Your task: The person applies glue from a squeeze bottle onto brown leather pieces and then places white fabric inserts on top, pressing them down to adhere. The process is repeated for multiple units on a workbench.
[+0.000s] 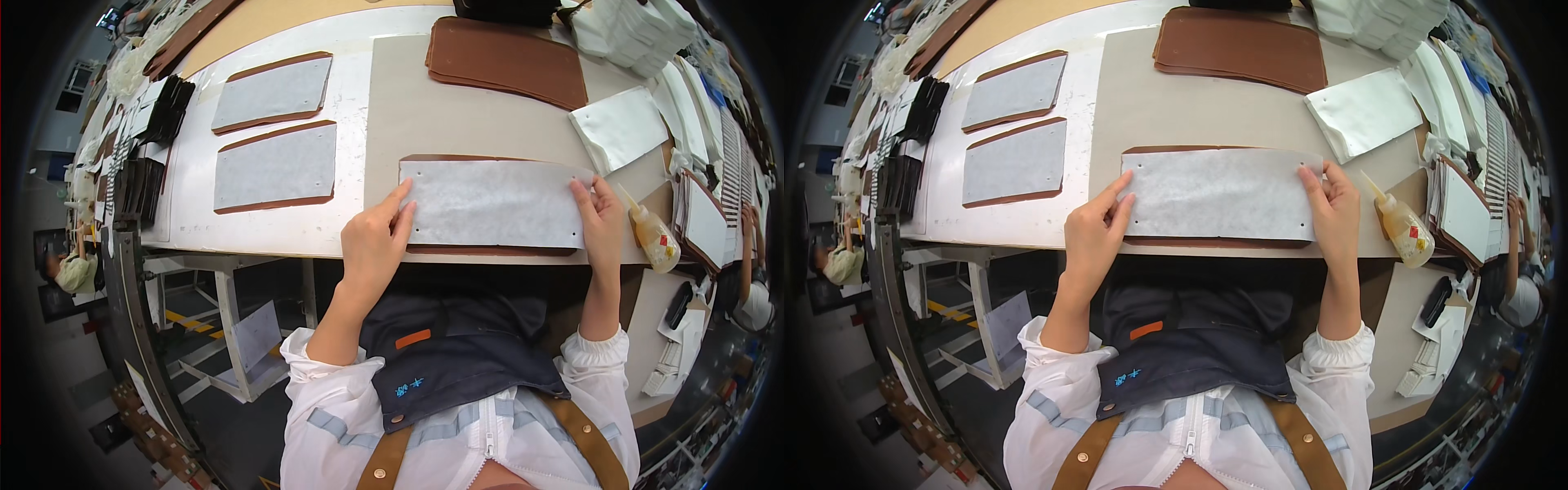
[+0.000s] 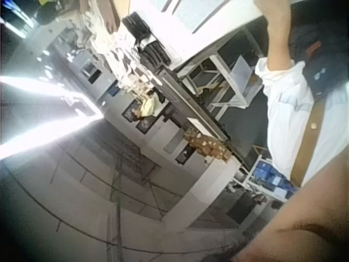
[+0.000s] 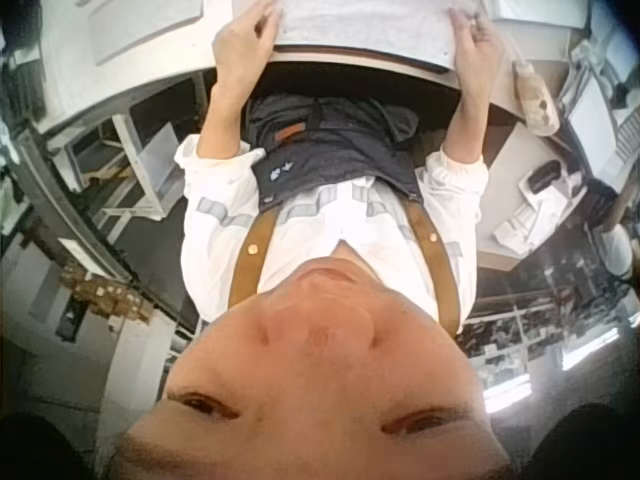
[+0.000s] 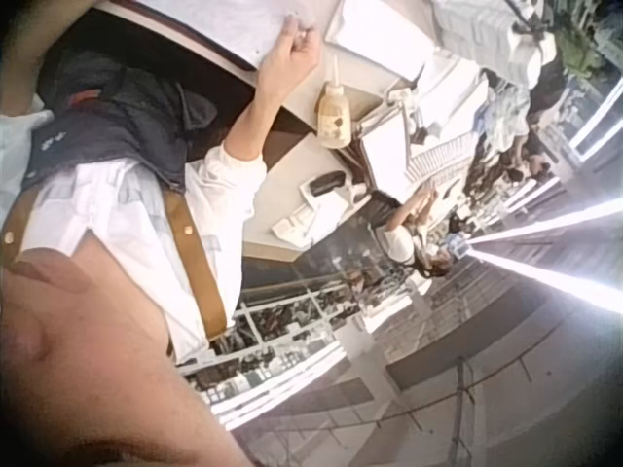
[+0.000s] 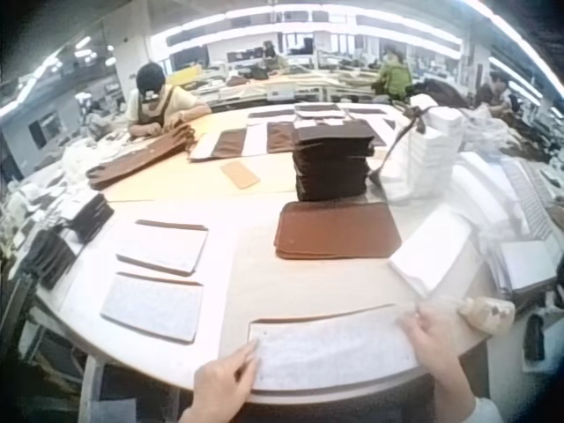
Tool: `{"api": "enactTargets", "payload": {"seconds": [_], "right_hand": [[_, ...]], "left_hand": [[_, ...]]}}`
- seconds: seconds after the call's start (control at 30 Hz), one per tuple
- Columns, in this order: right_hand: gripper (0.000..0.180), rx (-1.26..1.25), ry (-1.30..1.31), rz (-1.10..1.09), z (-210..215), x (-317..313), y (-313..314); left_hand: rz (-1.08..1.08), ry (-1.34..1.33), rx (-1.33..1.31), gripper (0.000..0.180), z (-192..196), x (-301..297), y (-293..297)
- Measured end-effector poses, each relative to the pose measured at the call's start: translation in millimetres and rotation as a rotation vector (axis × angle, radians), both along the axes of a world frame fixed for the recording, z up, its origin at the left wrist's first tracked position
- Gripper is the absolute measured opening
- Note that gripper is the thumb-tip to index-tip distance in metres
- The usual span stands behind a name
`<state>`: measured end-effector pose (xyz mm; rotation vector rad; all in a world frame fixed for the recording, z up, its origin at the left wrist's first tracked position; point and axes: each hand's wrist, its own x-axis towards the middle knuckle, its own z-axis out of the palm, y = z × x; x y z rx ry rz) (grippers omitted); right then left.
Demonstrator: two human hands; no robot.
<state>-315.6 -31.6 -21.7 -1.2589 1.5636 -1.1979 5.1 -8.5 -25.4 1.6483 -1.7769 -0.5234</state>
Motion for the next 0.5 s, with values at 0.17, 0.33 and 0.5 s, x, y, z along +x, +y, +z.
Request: {"api": "enactTargets", "payload": {"seconds": [0.17,0.33,0.5], "right_hand": [[0.019,-0.003,-0.039,-0.012,-1.5,1.7,-0.1],[0.02,0.014,0.0,0.001,-0.6,0.2,1.4],[0.028,0.025,0.069,-0.037,2.2,2.8,4.9]], "left_hand": [[-0.003,-0.013,0.008,0.033,0.8,-0.7,-0.5],[0.002,-0.024,0.038,0.032,3.7,-0.9,0.3],[-0.004,-0.057,0.052,0.032,8.8,-2.4,0.0]]}}
